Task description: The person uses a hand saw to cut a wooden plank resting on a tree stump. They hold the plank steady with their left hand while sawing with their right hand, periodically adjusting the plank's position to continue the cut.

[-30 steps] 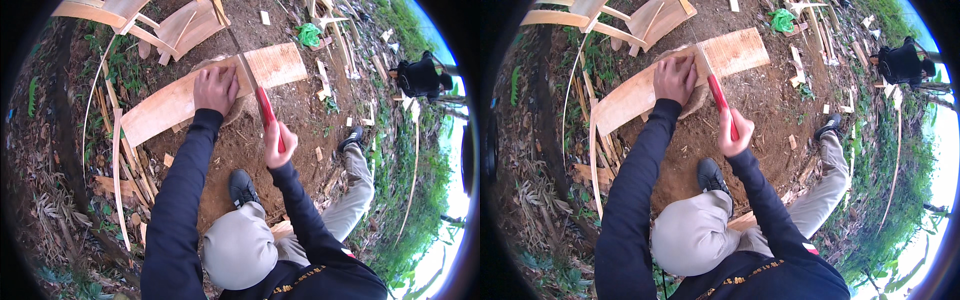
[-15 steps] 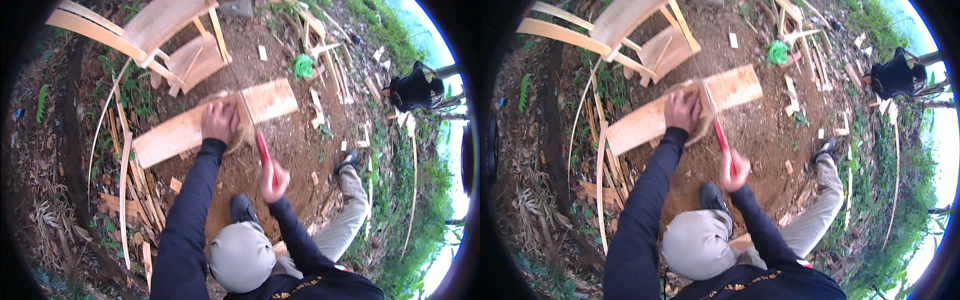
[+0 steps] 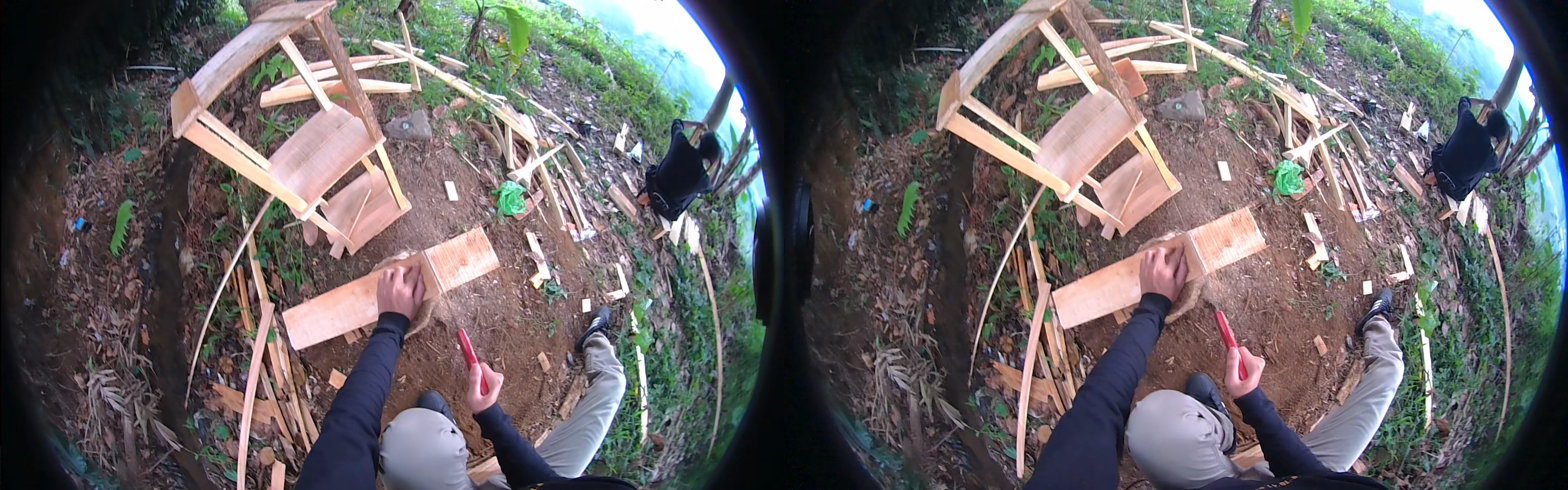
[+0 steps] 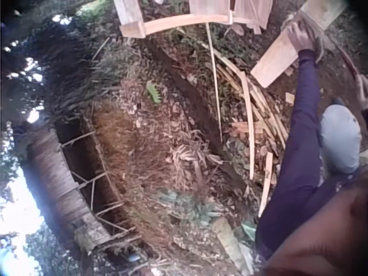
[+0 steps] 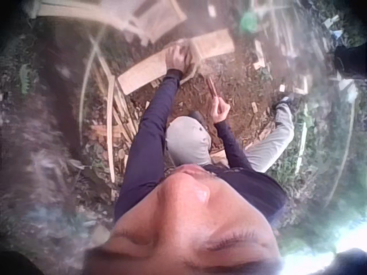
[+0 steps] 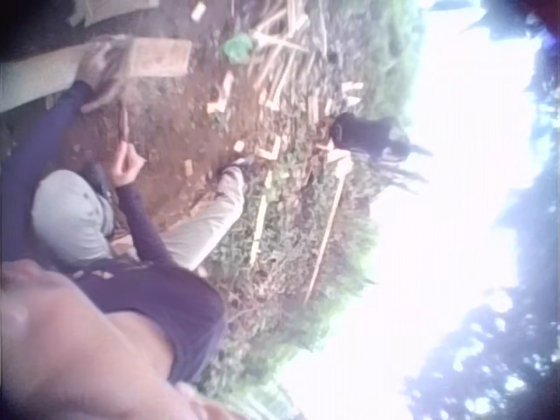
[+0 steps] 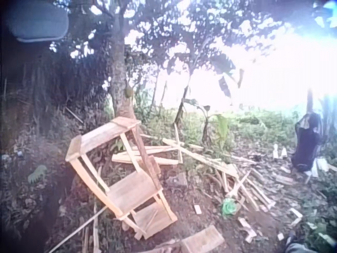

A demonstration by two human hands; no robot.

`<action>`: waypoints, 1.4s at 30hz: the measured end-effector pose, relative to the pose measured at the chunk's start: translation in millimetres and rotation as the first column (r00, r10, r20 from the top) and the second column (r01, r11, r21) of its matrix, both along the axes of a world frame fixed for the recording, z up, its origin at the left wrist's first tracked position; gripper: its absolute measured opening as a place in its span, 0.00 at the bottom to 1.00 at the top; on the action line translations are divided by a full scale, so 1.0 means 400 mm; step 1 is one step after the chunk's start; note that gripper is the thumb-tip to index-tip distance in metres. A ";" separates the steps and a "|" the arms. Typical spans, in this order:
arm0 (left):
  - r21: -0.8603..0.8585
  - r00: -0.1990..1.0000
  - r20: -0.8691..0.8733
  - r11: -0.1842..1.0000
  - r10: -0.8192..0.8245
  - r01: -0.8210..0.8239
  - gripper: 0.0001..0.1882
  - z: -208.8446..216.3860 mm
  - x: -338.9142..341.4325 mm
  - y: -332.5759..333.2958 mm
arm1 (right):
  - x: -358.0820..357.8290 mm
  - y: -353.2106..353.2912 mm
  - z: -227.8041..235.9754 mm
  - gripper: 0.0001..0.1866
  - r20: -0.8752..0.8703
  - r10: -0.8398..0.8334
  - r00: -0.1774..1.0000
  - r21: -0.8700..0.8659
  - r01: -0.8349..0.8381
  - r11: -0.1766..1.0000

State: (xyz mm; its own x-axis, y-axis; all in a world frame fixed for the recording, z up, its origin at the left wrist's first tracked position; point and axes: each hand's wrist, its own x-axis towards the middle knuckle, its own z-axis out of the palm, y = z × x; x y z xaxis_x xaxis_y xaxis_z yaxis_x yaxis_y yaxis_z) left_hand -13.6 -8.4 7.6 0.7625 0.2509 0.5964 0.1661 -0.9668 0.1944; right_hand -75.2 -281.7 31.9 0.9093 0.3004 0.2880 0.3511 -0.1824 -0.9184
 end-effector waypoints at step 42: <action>-0.171 0.986 0.156 0.985 0.059 -0.032 0.10 -0.012 0.036 -0.023 | 0.160 0.169 0.040 0.10 -0.017 0.016 1.000 -0.030 -0.017 0.999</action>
